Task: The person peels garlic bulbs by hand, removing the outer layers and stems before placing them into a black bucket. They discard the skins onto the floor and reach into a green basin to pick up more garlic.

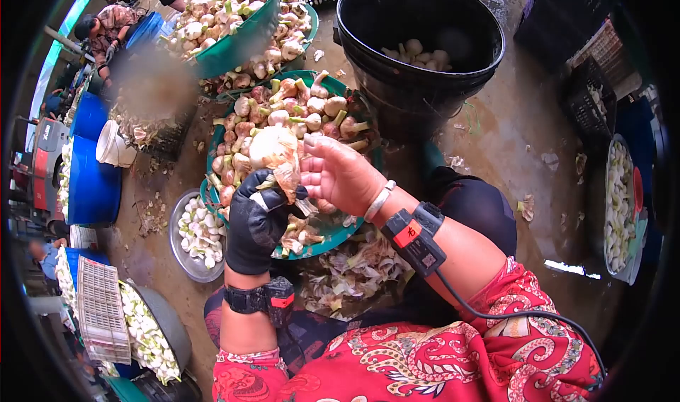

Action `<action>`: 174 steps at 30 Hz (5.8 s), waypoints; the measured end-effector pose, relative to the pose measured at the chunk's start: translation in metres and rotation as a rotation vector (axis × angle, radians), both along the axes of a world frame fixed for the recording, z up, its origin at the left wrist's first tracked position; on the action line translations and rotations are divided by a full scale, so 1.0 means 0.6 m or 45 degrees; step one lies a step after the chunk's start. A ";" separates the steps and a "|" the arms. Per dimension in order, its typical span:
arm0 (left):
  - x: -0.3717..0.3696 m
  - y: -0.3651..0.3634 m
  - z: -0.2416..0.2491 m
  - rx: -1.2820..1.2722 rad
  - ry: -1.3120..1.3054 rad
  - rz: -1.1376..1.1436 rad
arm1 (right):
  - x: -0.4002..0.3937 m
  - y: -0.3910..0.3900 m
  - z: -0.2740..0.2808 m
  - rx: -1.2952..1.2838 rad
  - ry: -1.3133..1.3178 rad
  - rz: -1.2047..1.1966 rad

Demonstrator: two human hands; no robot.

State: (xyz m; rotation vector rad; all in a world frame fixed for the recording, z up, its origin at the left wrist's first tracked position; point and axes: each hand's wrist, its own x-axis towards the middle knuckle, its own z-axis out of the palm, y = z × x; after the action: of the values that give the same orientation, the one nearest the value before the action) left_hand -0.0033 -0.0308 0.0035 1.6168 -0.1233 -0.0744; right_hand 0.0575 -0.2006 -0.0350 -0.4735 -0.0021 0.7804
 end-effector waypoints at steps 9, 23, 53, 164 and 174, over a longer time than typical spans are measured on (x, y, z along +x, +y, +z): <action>-0.020 -0.002 0.034 0.820 -0.552 -0.264 | 0.008 0.002 0.017 -0.501 -0.285 -0.538; -0.061 -0.023 -0.073 0.652 0.375 -0.279 | 0.011 -0.064 0.019 -0.376 -0.431 -0.282; 0.003 -0.018 -0.003 -0.476 0.152 0.228 | -0.044 -0.010 0.027 -0.732 -0.852 -0.319; 0.002 0.055 -0.055 0.040 -0.124 0.376 | -0.004 -0.083 0.051 -0.611 -0.392 -0.603; -0.010 -0.014 -0.037 -0.539 0.041 0.141 | -0.031 -0.044 0.047 -0.740 -0.756 -0.206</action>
State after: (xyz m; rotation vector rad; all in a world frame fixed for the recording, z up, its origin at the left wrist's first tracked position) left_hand -0.0093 -0.0393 -0.0185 1.1963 -0.0213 0.0117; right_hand 0.0389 -0.2271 -0.0071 -1.2304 -0.2923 0.4481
